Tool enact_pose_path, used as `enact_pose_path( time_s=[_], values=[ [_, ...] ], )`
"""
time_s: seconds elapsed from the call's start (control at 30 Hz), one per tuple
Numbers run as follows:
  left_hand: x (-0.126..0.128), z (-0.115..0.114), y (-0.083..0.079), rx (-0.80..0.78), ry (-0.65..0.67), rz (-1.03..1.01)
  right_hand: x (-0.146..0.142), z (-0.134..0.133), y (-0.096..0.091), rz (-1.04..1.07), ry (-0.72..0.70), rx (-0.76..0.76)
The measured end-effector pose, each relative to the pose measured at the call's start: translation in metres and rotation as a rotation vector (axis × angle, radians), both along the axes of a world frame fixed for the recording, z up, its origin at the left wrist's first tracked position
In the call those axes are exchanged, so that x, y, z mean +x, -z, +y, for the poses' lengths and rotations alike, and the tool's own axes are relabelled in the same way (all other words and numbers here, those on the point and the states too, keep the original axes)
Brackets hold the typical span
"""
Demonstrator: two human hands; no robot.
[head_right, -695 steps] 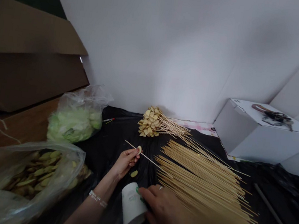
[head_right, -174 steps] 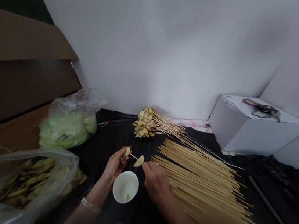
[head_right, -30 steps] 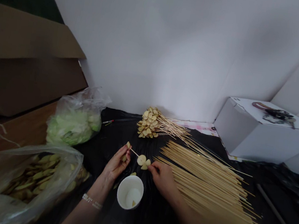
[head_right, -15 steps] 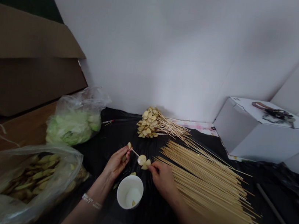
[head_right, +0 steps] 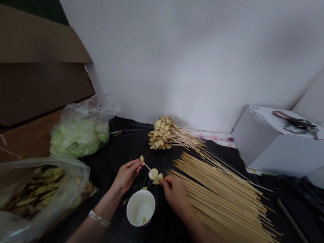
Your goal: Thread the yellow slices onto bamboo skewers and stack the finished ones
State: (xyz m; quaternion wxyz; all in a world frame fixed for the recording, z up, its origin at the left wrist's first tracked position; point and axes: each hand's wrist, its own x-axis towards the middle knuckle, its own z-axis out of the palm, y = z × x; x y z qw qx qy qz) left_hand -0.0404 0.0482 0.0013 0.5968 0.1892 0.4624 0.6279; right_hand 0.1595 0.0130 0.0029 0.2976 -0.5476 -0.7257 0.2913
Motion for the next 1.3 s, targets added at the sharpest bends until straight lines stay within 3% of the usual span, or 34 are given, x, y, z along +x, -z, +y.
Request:
enact_pose_path(
  time_s=[0.23, 0.4, 0.53, 0.73, 0.93, 1.17, 1.3],
  values=[
    [0.004, -0.001, -0.001, 0.022, 0.046, -0.065, 0.003, -0.001, -0.012, 0.031, -0.035, -0.039],
    [0.002, 0.001, -0.001, 0.038, -0.031, -0.058, 0.007, -0.001, -0.015, 0.034, -0.061, -0.043],
    [-0.001, 0.002, -0.001, 0.054, -0.077, -0.052, 0.008, -0.002, -0.012, -0.113, -0.059, 0.101],
    [-0.004, 0.003, -0.002, 0.014, -0.035, -0.068, 0.004, -0.011, -0.011, -0.417, -0.025, 0.347],
    [-0.005, 0.002, -0.003, 0.007, 0.016, -0.028, 0.004, -0.005, -0.007, -0.187, -0.061, 0.180],
    [-0.003, 0.000, -0.005, -0.001, 0.022, -0.031, 0.001, -0.009, -0.004, -0.327, -0.038, 0.320],
    [-0.001, -0.001, -0.002, 0.036, 0.024, -0.005, 0.001, -0.008, -0.006, -0.223, -0.029, 0.243]
  ],
)
